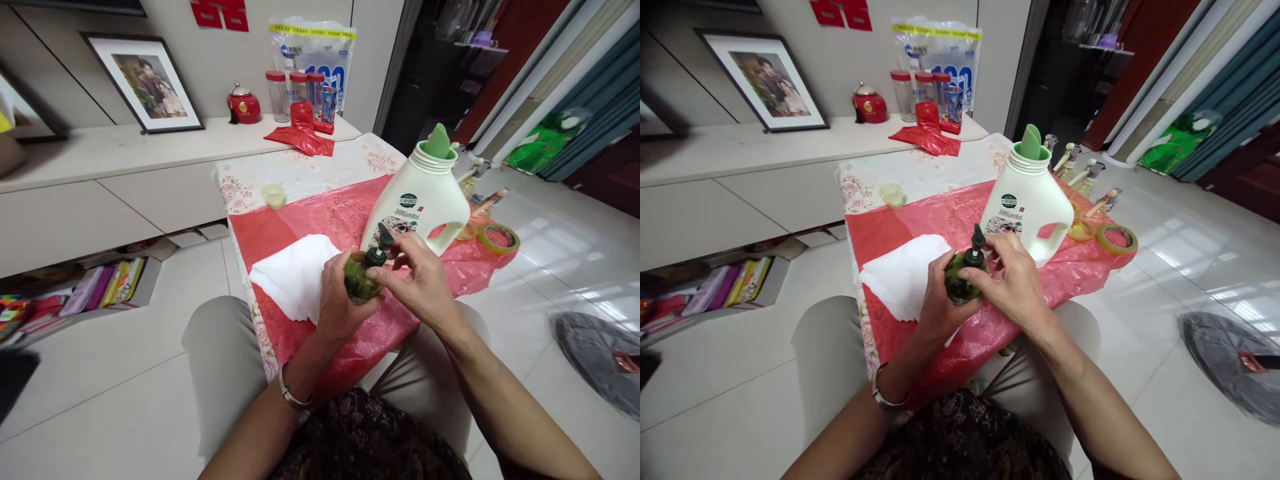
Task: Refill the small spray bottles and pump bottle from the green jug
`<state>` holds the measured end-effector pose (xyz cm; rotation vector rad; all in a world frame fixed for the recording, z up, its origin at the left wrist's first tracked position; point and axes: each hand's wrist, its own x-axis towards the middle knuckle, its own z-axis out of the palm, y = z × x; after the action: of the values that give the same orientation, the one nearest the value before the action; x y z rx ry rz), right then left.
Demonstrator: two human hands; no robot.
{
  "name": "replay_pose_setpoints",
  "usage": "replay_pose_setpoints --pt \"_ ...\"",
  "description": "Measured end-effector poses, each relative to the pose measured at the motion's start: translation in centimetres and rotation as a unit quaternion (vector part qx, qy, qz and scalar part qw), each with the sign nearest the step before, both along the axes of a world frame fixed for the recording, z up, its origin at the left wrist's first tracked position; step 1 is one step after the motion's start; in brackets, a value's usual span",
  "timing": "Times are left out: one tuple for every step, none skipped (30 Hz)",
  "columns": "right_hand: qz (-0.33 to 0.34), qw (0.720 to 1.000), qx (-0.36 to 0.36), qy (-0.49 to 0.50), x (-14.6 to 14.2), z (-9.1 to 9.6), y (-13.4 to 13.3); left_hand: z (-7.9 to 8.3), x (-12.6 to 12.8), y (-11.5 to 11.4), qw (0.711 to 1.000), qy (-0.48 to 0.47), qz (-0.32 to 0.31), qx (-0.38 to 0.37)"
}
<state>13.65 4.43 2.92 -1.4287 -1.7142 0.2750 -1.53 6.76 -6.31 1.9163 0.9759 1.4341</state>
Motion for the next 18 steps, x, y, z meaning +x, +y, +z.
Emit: replay_pose_setpoints --pt "-0.001 1.0 -0.001 -0.001 -0.3 0.1 0.4 -0.1 0.0 0.0 1.0 0.006 0.008 0.012" --pt "-0.001 1.0 -0.008 0.005 -0.4 0.1 0.7 -0.2 0.0 0.0 1.0 0.011 0.014 0.019" --pt "0.004 1.0 -0.019 0.022 -0.5 0.1 1.0 -0.4 0.0 0.1 0.999 0.015 0.018 0.023" --pt "0.016 0.998 -0.035 0.051 -0.4 0.0 1.2 -0.5 -0.1 0.1 0.999 0.016 0.021 0.024" --pt "0.035 0.994 -0.053 0.087 -0.3 -0.2 1.3 -0.7 -0.2 0.1 0.999 0.016 0.023 0.025" --pt "0.06 0.988 -0.071 0.124 -0.1 -0.3 1.4 -0.9 -0.3 0.1 0.999 0.014 0.024 0.025" --pt "0.085 0.981 -0.089 0.152 0.1 -0.5 1.5 -1.1 -0.4 0.1 0.999 0.012 0.025 0.024" --pt "0.104 0.976 -0.103 0.164 0.2 -0.5 1.6 -1.2 -0.5 0.1 0.999 0.01 0.028 0.022" --pt "0.111 0.975 -0.111 0.157 0.3 -0.6 1.6 -1.3 -0.5 0.1 0.999 0.01 0.03 0.02" --pt "0.104 0.979 -0.113 0.136 0.3 -0.6 1.6 -1.3 -0.5 0.1 0.999 0.011 0.032 0.018" --pt "0.085 0.985 -0.108 0.106 0.2 -0.6 1.6 -1.4 -0.5 0.1 0.999 0.013 0.033 0.018" --pt "0.063 0.99 -0.1 0.076 0.1 -0.6 1.6 -1.4 -0.5 0.1 0.999 0.014 0.033 0.017" --pt "0.046 0.993 -0.092 0.055 0.0 -0.6 1.6 -1.4 -0.5 0.1 0.999 0.015 0.031 0.017" --pt "0.04 0.994 -0.085 0.051 0.0 -0.5 1.6 -1.4 -0.5 0.1 0.999 0.016 0.03 0.019" --pt "0.045 0.994 -0.081 0.064 -0.1 -0.5 1.6 -1.4 -0.5 0.1 0.999 0.016 0.03 0.02" --pt "0.058 0.991 -0.083 0.089 0.0 -0.3 1.6 -1.4 -0.5 0.1 0.999 0.016 0.031 0.022" --pt "0.074 0.986 -0.087 0.124 0.1 -0.2 1.7 -1.4 -0.5 0.1 0.999 0.016 0.032 0.022" --pt "0.09 0.978 -0.09 0.164 0.3 0.1 1.8 -1.5 -0.5 0.1 0.999 0.016 0.031 0.021"
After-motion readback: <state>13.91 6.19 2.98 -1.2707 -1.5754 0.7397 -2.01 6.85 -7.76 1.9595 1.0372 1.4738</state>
